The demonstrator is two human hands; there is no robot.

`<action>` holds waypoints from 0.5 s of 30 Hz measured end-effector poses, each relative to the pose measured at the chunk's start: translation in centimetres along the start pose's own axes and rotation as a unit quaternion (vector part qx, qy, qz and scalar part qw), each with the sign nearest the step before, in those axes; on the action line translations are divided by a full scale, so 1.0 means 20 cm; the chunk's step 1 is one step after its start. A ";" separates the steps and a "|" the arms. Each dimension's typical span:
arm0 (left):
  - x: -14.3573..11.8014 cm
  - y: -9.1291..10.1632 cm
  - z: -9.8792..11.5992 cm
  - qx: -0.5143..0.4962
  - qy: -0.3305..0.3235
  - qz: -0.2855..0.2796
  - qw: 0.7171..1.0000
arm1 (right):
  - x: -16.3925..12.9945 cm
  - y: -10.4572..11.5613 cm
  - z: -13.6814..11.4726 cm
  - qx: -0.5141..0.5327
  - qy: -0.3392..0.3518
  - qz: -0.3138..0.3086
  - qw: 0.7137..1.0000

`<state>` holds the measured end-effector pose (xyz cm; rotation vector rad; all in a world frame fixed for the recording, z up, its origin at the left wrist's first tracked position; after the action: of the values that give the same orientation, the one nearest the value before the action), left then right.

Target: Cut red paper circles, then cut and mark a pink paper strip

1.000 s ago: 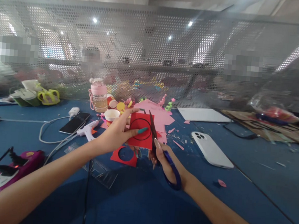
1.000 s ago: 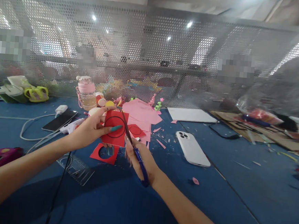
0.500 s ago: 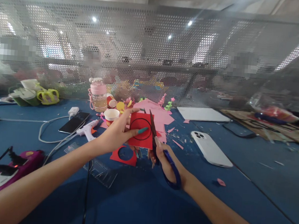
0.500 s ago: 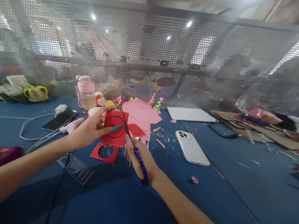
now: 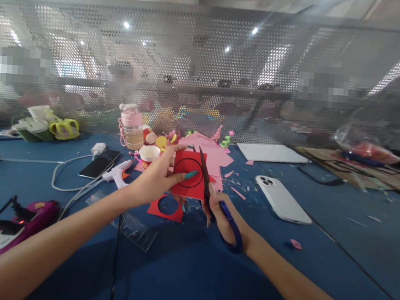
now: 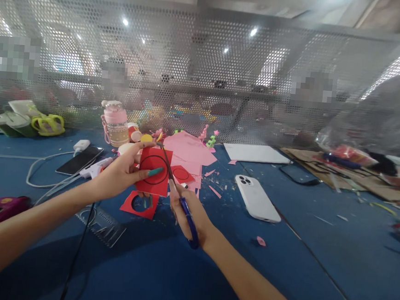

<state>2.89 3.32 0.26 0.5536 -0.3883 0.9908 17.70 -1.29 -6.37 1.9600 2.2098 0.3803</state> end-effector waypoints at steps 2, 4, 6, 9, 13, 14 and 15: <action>0.00 0.00 0.00 0.007 0.014 -0.014 1.000 | 0.00 0.00 -0.01 -0.005 -0.006 0.004 1.000; 0.00 0.00 0.01 0.006 0.018 -0.010 1.000 | 0.00 0.01 -0.01 -0.011 -0.015 0.012 1.000; 0.00 0.00 0.01 -0.013 0.027 -0.010 0.999 | -0.01 0.01 -0.02 -0.017 -0.018 0.019 1.000; 0.00 -0.01 0.01 -0.051 0.038 -0.010 0.998 | -0.01 0.01 -0.02 -0.018 -0.015 0.014 1.000; 0.00 -0.01 0.00 -0.075 0.045 -0.005 0.996 | -0.01 0.01 -0.02 -0.020 0.002 0.017 1.000; 0.00 -0.01 -0.01 -0.078 0.043 -0.008 0.996 | -0.01 0.01 -0.02 -0.022 0.008 0.020 1.000; 0.00 -0.01 -0.01 -0.076 0.040 -0.013 0.996 | -0.01 0.02 -0.03 -0.023 0.012 0.023 0.999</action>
<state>3.09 3.32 0.09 0.3798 -0.3810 0.9475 17.87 -1.51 -5.78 1.9954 2.1520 0.4591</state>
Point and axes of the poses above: each hand's wrist, its own x-axis towards the middle knuckle, its own y-axis out of the back of the hand, z = x × y, the point moved 4 cm from there along x, towards the middle knuckle, and after that the axes turned 14 degrees about -y, right-handed, at the moved point
